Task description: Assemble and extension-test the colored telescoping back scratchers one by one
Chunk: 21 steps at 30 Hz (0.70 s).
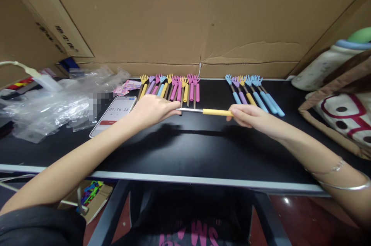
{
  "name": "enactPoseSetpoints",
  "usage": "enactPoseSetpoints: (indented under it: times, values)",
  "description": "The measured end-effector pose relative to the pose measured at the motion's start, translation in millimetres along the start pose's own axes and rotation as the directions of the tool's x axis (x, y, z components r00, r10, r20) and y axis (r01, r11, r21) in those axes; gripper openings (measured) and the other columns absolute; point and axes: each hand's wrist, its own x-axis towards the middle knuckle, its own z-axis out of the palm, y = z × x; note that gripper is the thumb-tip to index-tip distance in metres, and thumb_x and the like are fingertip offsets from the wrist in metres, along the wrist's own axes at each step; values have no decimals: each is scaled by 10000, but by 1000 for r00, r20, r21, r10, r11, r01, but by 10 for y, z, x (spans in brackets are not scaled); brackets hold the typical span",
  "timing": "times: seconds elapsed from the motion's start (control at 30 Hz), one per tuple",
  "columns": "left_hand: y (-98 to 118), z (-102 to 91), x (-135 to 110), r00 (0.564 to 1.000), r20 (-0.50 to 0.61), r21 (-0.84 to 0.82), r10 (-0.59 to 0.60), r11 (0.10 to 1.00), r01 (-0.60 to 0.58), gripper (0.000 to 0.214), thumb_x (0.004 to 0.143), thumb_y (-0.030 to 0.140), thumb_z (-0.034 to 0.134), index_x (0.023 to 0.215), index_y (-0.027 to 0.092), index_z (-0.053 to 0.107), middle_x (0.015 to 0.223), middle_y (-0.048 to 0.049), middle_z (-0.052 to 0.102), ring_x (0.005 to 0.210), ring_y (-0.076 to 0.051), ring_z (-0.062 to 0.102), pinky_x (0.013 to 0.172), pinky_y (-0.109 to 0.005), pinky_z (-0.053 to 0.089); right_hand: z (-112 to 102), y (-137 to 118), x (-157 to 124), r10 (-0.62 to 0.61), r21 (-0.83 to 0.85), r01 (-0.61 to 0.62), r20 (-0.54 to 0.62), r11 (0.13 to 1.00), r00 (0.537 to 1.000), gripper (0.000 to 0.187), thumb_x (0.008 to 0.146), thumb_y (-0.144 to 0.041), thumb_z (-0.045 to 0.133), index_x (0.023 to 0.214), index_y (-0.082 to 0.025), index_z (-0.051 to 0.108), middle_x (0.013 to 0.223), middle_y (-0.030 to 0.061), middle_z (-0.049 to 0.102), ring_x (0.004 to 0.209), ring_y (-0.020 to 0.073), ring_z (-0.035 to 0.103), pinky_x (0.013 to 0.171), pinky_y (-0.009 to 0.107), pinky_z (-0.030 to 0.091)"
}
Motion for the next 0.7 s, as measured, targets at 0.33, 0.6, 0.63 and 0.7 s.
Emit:
enactPoseSetpoints:
  times: [0.33, 0.6, 0.63, 0.7]
  values:
    - [-29, -77, 37, 951, 302, -324, -63, 932, 164, 454, 1033, 492, 364, 838, 233, 682, 629, 5, 635, 561, -163, 551, 550, -237, 250, 65, -114, -54, -225, -409, 123, -212, 904, 951, 309, 949, -457, 477, 862, -204, 631, 661, 2, 572, 554, 133, 471, 537, 277, 343]
    - [-47, -100, 67, 926, 378, -531, -1, 819, 218, 402, 1009, 413, 381, 846, 209, 687, 619, 26, 574, 567, -130, 531, 593, -217, 314, 106, -125, -85, -479, -651, 203, -278, 731, 833, 222, 963, -386, 496, 925, -210, 626, 812, 51, 688, 672, 176, 597, 619, 293, 409]
    - [-46, -94, 64, 929, 369, -531, -1, 820, 212, 402, 1010, 414, 380, 844, 208, 683, 625, 26, 578, 569, -130, 532, 594, -218, 314, 108, -123, -87, -492, -666, 203, -279, 718, 825, 229, 966, -388, 491, 924, -209, 627, 817, 55, 690, 676, 178, 601, 622, 295, 411]
    - [-39, -81, 54, 943, 334, -507, -13, 840, 191, 411, 1018, 422, 373, 837, 210, 676, 634, 22, 589, 577, -134, 535, 593, -223, 308, 111, -117, -87, -490, -671, 194, -286, 716, 823, 232, 963, -391, 492, 921, -208, 629, 795, 49, 684, 645, 171, 589, 604, 293, 404]
